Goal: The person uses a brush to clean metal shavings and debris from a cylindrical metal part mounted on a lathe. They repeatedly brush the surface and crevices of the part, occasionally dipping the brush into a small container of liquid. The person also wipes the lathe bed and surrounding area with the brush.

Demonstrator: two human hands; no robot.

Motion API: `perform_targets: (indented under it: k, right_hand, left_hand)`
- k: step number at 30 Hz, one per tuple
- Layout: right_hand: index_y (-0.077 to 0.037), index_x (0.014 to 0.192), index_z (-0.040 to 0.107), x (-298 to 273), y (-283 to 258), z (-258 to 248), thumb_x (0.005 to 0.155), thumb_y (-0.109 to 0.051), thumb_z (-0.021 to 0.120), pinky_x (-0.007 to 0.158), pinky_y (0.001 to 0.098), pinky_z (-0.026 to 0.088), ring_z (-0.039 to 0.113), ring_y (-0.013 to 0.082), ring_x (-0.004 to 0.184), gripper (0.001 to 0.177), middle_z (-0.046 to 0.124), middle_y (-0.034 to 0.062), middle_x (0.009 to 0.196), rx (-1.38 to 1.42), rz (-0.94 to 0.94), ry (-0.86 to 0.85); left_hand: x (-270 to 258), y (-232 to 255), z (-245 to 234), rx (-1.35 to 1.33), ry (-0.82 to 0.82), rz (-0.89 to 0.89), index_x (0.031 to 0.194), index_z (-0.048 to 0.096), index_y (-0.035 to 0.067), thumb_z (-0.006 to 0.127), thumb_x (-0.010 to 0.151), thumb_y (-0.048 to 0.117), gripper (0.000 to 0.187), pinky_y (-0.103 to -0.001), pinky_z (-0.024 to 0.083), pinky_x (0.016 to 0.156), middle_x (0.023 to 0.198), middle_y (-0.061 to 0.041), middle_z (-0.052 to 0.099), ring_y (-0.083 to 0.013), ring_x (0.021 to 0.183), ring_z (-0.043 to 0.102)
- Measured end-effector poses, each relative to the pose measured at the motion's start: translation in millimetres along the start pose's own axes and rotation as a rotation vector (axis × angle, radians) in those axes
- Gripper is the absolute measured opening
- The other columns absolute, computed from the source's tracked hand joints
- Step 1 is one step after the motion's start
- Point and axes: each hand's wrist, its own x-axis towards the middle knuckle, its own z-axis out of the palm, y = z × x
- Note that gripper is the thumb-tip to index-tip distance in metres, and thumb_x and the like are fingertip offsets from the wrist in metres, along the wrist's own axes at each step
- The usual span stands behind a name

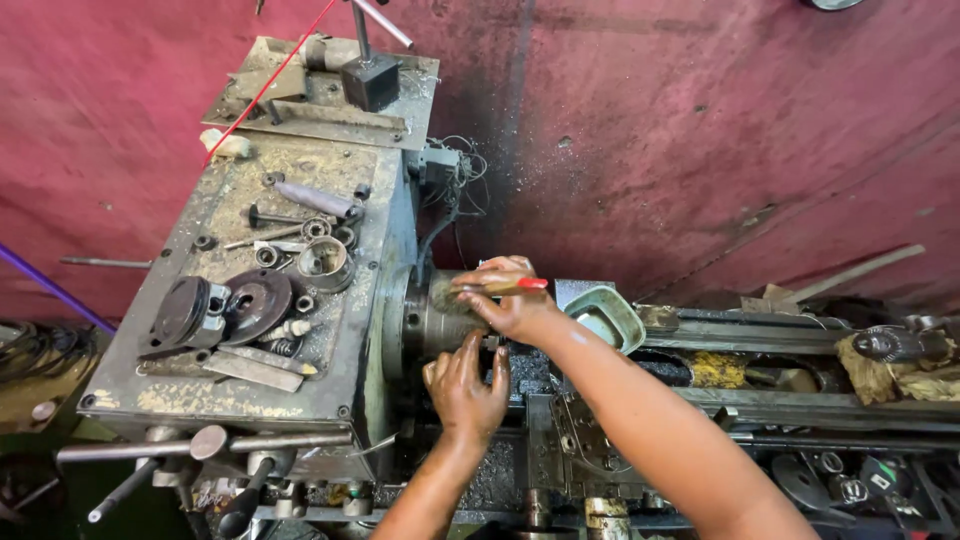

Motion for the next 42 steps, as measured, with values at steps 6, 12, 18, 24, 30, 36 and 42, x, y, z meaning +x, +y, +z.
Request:
perform_targets:
  k: [6,12,18,24,30,36,42]
  right_hand:
    - [-0.020,0.100,0.082,5.2,-0.4,-7.0,0.092,-0.032,0.072,0.087,0.0454,0.058,0.075,0.0320,0.088,0.018,0.079,0.0064,0.084,0.297,-0.084,0.016]
    - [-0.013,0.103,0.077,8.3,-13.9,-21.6,0.095,-0.028,0.066,0.085,0.0435,0.053,0.068,0.0266,0.090,0.020,0.073,0.0071,0.093,0.153,-0.011,-0.329]
    - [-0.013,0.088,0.074,-0.7,19.1,-11.1,0.088,-0.018,0.065,0.070,0.0295,0.052,0.066,0.0133,0.077,0.010,0.073,0.0005,0.083,0.268,0.417,-0.207]
    - [-0.016,0.099,0.079,-10.5,61.9,-10.9,0.088,-0.026,0.070,0.082,0.0422,0.059,0.075,0.0320,0.091,0.017,0.077,0.0144,0.087,0.126,0.492,0.042]
    - [-0.024,0.108,0.078,-10.0,70.6,-9.2,0.093,-0.030,0.072,0.085,0.0386,0.060,0.076,0.0290,0.094,0.018,0.079,0.0070,0.094,-0.095,0.500,0.000]
    - [-0.034,0.118,0.075,-8.3,70.0,-6.8,0.097,-0.045,0.066,0.096,0.0458,0.057,0.071,0.0345,0.109,0.025,0.079,0.0086,0.106,-0.096,0.776,-0.115]
    - [-0.037,0.116,0.075,-8.1,80.6,2.2,0.095,-0.050,0.064,0.097,0.0440,0.058,0.072,0.0318,0.110,0.026,0.079,0.0080,0.105,-0.164,0.849,-0.195]
  left_hand:
    - [-4.0,-1.5,1.9,-0.024,-0.062,-0.046,0.119,0.070,0.019,0.074,0.085,0.038,0.039,-0.042,0.046,0.074,0.089,-0.002,0.077,-0.0256,0.071,0.066]
    - [-0.6,2.4,-4.3,0.031,-0.073,0.014,0.124,0.070,0.008,0.065,0.093,0.042,0.046,-0.047,0.040,0.068,0.096,-0.009,0.077,-0.0323,0.073,0.063]
    - [13.7,7.4,-11.8,0.013,-0.104,-0.039,0.113,0.074,0.015,0.066,0.092,0.044,0.037,-0.046,0.041,0.072,0.095,-0.002,0.078,-0.0295,0.078,0.066]
    - [36.1,8.3,-18.5,0.021,-0.315,-0.296,0.088,0.072,0.021,0.068,0.091,0.056,0.035,-0.050,0.042,0.099,0.111,-0.007,0.069,-0.0311,0.116,0.059]
    - [57.1,14.7,-15.3,0.100,-0.351,-0.220,0.097,0.071,0.020,0.070,0.088,0.044,0.026,-0.060,0.033,0.113,0.128,-0.013,0.062,-0.0382,0.135,0.048]
    - [88.2,10.5,2.1,0.121,-0.379,-0.258,0.121,0.064,0.019,0.072,0.078,0.044,0.050,-0.061,0.031,0.117,0.136,-0.017,0.061,-0.0459,0.140,0.045]
    - [102.8,-12.5,48.2,0.179,-0.413,-0.218,0.117,0.067,0.023,0.067,0.082,0.047,0.043,-0.049,0.043,0.109,0.118,-0.011,0.070,-0.0361,0.122,0.063]
